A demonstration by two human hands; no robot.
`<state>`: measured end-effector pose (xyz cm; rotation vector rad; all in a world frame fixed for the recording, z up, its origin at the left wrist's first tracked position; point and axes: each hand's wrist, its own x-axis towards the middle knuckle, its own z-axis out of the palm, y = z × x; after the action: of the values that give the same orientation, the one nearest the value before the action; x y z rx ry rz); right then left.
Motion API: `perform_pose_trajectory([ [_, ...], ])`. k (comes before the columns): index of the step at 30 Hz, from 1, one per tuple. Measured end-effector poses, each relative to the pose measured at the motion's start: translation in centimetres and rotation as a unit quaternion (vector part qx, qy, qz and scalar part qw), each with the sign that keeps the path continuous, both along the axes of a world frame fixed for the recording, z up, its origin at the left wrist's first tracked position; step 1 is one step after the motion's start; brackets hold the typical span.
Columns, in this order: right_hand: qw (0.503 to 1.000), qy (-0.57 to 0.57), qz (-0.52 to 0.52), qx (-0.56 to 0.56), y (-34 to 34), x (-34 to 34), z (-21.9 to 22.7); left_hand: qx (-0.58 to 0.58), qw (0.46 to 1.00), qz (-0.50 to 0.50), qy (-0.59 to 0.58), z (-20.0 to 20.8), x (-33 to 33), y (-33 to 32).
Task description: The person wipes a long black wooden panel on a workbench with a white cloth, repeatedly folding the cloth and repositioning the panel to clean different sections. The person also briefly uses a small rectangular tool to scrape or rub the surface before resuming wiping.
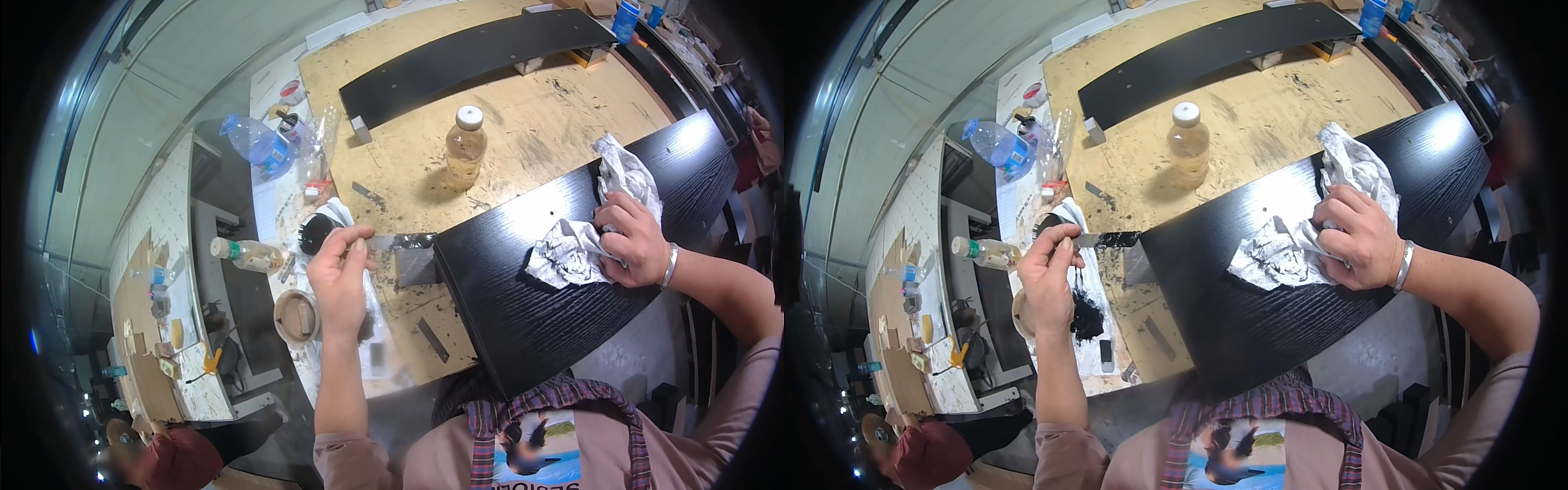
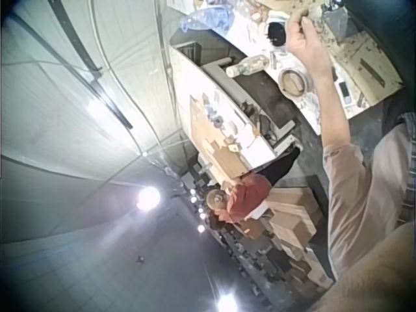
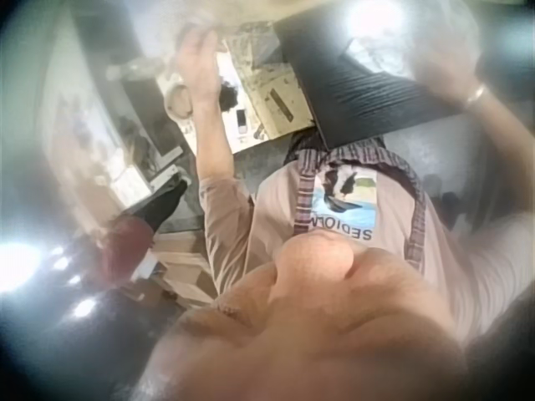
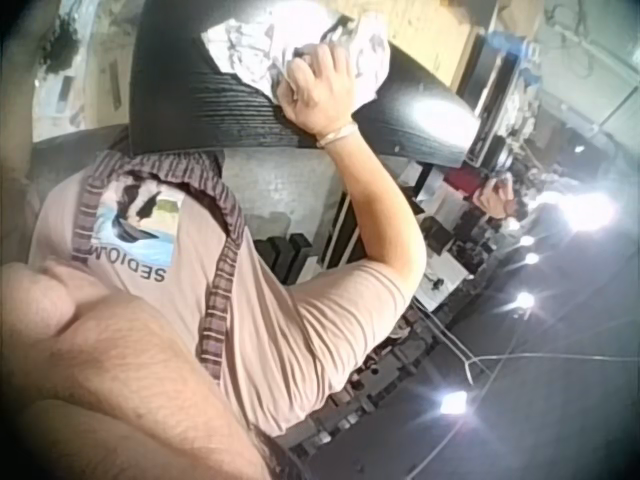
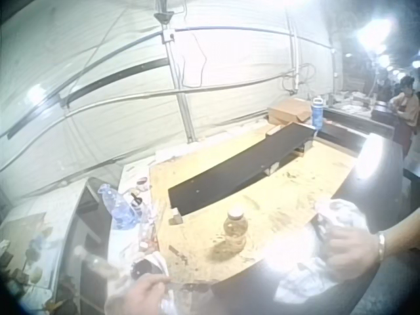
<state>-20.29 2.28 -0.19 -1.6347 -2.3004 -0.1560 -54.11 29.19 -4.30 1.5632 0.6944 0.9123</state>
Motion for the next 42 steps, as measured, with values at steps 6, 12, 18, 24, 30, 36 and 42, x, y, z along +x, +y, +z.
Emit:
perform_pose_trajectory([
  [6,1.0,-0.005,-0.001,-0.001,0.1,0.0,0.0,0.008,1.0,0.011,0.019,0.4,-0.1,-0.1],
  [12,1.0,-0.005,-0.006,-0.008,-0.1,0.1,0.0,0.0,1.0,0.017,0.001,-0.1,0.1,0.0],
  [18,1.0,-0.004,0.003,0.007,0.1,0.1,0.2,0.0,0.999,0.032,-0.007,-0.1,-0.1,-0.5],
  [24,1.0,-0.012,0.0,-0.015,0.4,0.0,-0.1,-0.041,0.988,0.136,-0.066,-1.5,-5.7,-2.2],
  [30,0.999,-0.003,-0.046,-0.026,-1.1,0.3,-0.8,-0.021,0.917,0.379,0.122,-8.1,-16.6,-5.8],
  [36,0.999,0.002,-0.044,-0.029,-0.5,0.0,-0.6,-0.036,0.873,0.44,0.206,-18.3,-23.3,-9.9],
  [42,0.999,-0.013,-0.04,-0.029,-0.3,-0.4,-0.1,0.172,0.798,0.406,0.41,-15.8,-21.3,-10.2],
])
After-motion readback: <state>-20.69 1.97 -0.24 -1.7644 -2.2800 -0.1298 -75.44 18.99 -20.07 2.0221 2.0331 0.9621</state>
